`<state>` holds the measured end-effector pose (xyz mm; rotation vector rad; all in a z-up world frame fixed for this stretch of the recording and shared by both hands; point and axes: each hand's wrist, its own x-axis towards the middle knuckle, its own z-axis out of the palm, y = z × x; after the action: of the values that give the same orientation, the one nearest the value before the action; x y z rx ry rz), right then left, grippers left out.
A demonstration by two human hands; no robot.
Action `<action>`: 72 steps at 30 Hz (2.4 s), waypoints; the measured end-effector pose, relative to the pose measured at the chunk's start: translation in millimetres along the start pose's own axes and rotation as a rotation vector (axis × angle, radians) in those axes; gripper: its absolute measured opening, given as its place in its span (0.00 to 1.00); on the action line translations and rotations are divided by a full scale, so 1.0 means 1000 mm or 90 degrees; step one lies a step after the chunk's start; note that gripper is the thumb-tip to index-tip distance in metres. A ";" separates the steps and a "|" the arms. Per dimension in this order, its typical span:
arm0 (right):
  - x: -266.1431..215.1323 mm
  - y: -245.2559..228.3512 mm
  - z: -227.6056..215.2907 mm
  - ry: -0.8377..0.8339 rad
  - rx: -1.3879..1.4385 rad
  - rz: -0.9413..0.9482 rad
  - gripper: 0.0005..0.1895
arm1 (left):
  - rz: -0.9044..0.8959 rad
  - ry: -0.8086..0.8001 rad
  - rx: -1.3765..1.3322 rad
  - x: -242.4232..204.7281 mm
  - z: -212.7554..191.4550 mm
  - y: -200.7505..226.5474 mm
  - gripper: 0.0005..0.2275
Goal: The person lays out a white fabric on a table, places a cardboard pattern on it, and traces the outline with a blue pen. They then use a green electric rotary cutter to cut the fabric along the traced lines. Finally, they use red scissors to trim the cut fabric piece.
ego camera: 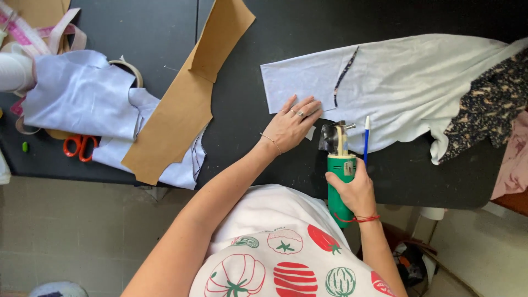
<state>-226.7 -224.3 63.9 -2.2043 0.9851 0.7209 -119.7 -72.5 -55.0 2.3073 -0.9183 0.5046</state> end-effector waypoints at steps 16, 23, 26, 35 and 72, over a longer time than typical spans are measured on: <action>0.003 -0.059 -0.013 0.010 0.004 0.007 0.39 | -0.024 0.006 -0.031 0.005 -0.006 -0.002 0.13; 0.013 -0.074 -0.016 0.008 0.005 -0.014 0.41 | -0.034 -0.001 -0.018 0.008 -0.014 -0.004 0.15; 0.018 -0.078 -0.020 0.016 0.011 -0.027 0.40 | -0.034 -0.003 -0.017 0.009 -0.012 -0.004 0.14; 0.041 -0.080 -0.021 0.029 0.006 -0.056 0.37 | -0.042 -0.013 -0.016 0.009 -0.011 -0.004 0.15; 0.114 -0.128 -0.049 0.060 -0.037 -0.161 0.37 | 0.017 -0.126 -0.085 0.010 -0.025 -0.001 0.13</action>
<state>-49.3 -242.9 57.8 -2.3771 0.7186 0.5392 -115.1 -60.3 -31.1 2.2538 -1.0439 0.2205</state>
